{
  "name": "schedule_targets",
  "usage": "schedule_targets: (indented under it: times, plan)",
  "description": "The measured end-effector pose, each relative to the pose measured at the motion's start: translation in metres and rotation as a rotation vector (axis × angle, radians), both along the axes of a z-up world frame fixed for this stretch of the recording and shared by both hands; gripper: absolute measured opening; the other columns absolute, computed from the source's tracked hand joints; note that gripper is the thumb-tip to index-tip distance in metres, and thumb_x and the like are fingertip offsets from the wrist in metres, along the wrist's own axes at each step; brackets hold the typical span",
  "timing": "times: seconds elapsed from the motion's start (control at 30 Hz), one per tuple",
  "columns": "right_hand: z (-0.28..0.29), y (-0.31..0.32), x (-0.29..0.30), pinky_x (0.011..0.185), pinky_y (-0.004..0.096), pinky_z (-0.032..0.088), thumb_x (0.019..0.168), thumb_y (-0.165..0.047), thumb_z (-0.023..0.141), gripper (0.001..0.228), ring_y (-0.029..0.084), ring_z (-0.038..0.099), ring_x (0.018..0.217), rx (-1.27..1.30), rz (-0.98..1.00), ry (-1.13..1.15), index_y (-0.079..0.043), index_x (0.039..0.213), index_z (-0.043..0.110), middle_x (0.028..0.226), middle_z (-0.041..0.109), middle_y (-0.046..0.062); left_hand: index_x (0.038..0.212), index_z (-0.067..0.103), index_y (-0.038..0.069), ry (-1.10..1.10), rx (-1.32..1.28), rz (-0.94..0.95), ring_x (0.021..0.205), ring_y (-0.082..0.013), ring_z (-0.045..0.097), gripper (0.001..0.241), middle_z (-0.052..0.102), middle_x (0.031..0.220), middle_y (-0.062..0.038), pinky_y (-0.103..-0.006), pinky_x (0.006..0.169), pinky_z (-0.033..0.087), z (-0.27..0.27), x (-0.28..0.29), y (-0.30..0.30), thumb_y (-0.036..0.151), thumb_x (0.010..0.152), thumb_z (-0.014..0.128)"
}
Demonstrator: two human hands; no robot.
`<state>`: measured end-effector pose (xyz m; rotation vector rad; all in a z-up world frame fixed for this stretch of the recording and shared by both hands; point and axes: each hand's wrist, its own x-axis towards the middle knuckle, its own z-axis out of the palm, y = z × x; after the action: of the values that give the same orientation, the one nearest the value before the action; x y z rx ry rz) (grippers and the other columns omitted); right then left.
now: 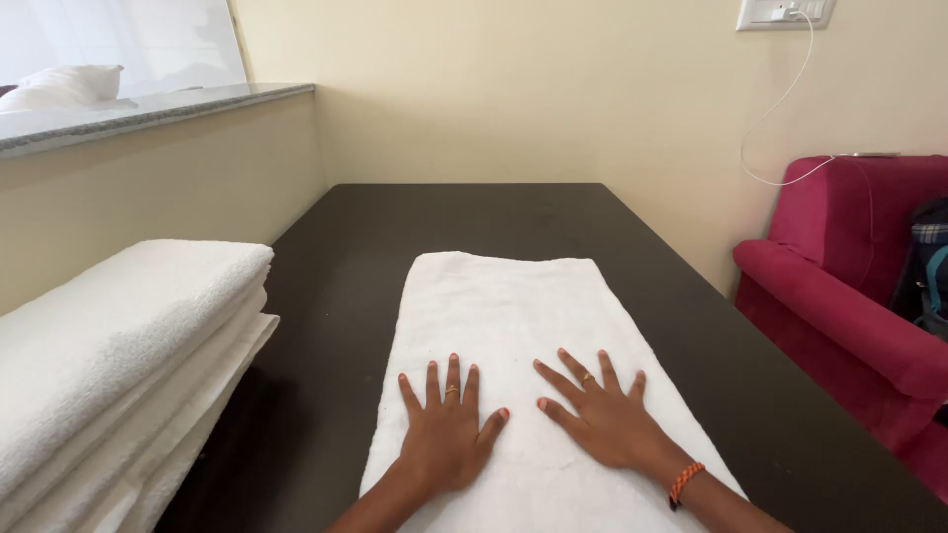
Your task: The person folds a white towel on a dark table. They smooth the towel, fold it in half lengthwise, then fold it again into a smaller rectangle, and finally fold it once more to create a compact stack.
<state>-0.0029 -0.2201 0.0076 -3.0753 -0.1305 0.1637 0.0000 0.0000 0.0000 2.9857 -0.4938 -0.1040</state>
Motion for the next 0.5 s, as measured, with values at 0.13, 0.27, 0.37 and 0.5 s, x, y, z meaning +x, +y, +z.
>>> schedule_targets:
  times: [0.13,0.27,0.37,0.5]
  plan:
    - [-0.004,-0.003,0.026,0.117,0.078,0.001,0.094,-0.073,0.023,0.069,0.040,-0.003,0.158,0.015,0.011,-0.039,-0.053,0.159,0.017,0.173,0.004,-0.009,0.162,0.006,0.003,-0.019,0.013,0.009,0.155,-0.0466,-0.010,0.083,-0.002,0.169,-0.024,-0.0745,0.116,-0.010,-0.004,0.027,-0.003,0.060,0.103,0.020]
    - [-0.007,-0.007,0.052,0.118,0.077,0.002,0.093,-0.075,0.023,0.068,0.039,0.001,0.158,0.027,0.011,-0.073,-0.054,0.158,0.020,0.173,0.007,-0.010,0.163,0.008,0.006,-0.039,0.030,0.025,0.156,-0.0445,-0.009,0.082,-0.001,0.170,-0.021,-0.0739,0.117,-0.009,-0.008,0.054,-0.006,0.061,0.102,0.020]
    - [-0.008,-0.011,0.068,0.119,0.076,0.002,0.092,-0.076,0.023,0.069,0.037,0.002,0.158,0.036,0.003,-0.089,-0.055,0.157,0.022,0.172,0.009,-0.011,0.163,0.010,0.008,-0.059,0.025,0.033,0.156,-0.0432,-0.007,0.082,0.001,0.170,-0.020,-0.0729,0.117,-0.009,-0.011,0.071,-0.011,0.062,0.102,0.020]
    - [-0.009,-0.014,0.088,0.121,0.073,0.001,0.089,-0.079,0.023,0.070,0.034,0.003,0.158,0.053,-0.010,-0.109,-0.057,0.155,0.025,0.171,0.011,-0.013,0.163,0.013,0.010,-0.093,0.007,0.049,0.157,-0.0415,-0.004,0.082,0.004,0.170,-0.019,-0.0712,0.119,-0.007,-0.016,0.094,-0.015,0.063,0.101,0.021]
